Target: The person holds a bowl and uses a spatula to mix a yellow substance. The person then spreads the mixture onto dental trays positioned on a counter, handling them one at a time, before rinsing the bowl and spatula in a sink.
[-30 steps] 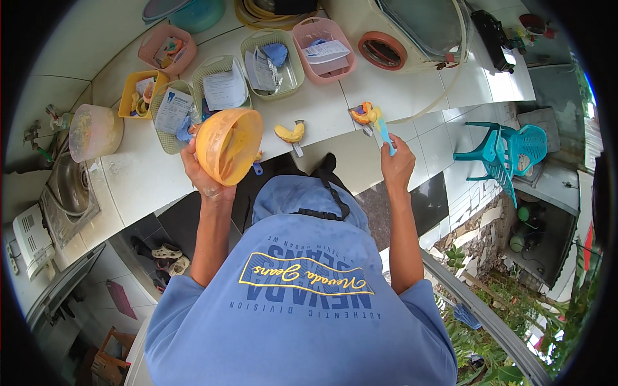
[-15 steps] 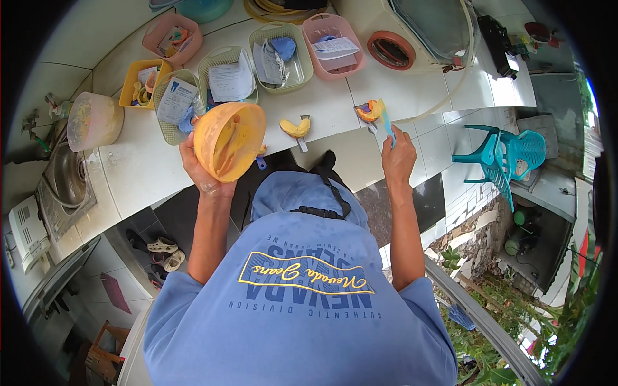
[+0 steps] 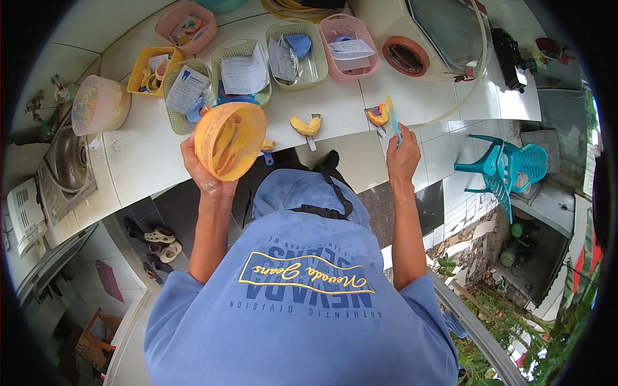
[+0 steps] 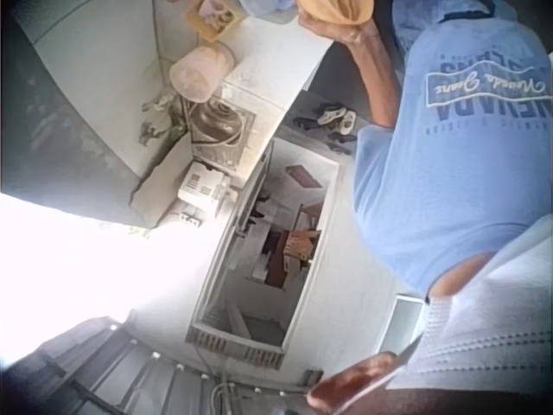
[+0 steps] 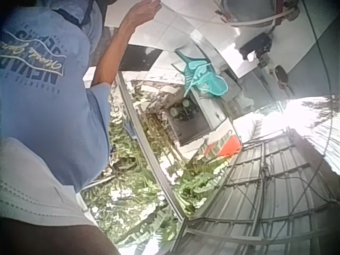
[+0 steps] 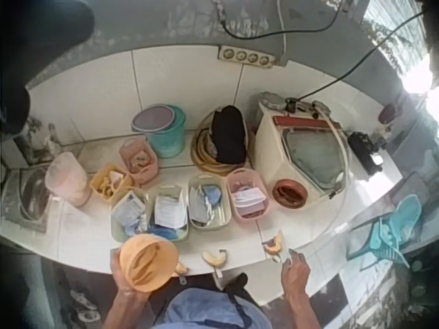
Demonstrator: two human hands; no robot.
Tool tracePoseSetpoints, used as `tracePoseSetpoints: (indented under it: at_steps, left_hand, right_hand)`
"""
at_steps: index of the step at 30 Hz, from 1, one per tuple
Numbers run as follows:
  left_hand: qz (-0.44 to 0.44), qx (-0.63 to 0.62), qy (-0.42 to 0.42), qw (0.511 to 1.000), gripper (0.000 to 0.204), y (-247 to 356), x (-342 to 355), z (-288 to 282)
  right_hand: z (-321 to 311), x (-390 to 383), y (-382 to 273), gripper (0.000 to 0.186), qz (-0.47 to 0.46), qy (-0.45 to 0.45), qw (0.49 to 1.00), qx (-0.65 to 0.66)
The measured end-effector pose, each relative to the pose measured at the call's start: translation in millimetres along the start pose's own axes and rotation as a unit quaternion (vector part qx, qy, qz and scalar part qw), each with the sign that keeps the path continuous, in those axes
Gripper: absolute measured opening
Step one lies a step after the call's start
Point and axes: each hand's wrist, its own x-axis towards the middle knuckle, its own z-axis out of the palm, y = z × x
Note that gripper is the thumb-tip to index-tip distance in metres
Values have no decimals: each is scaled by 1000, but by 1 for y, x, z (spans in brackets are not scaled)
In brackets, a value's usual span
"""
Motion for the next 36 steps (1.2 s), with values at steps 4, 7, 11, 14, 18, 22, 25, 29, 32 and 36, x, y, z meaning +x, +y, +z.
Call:
tracePoseSetpoints:
  at_steps: [4,7,11,14,18,22,25,29,32,36]
  left_hand:
    - [-4,20,-3,1000,53,2,-3,-1]
    - [-11,17,5,1000,54,1,-5,1]
    - [-20,8,11,1000,53,-4,-3,2]
    - [-30,9,2,999,52,-9,0,2]
    - [-30,12,6,999,52,-19,0,12]
    - [-44,7,-8,999,51,-23,-5,16]
    - [-58,5,-13,998,51,-26,-9,13]
    - [-59,18,10,998,52,-32,-11,9]
    - [-69,15,6,998,51,-37,-14,6]
    - [-86,-37,-30,995,49,-49,-21,15]
  right_hand:
    - [1,4,0,30,-3,-6,1000,-12]
    - [0,4,0,30,-4,1,1000,-3]
    - [2,2,2,29,2,2,1000,-4]
    - [-4,2,2,28,12,14,1000,10]
    - [-12,-4,2,25,27,33,998,54]
    - [-9,-2,6,24,29,2,999,45]
    - [-9,-3,11,24,35,-18,999,33]
    - [-12,-4,13,23,38,-12,998,45]
    - [-27,-3,6,24,74,8,994,79]
    - [-93,0,-45,26,232,-127,901,345]
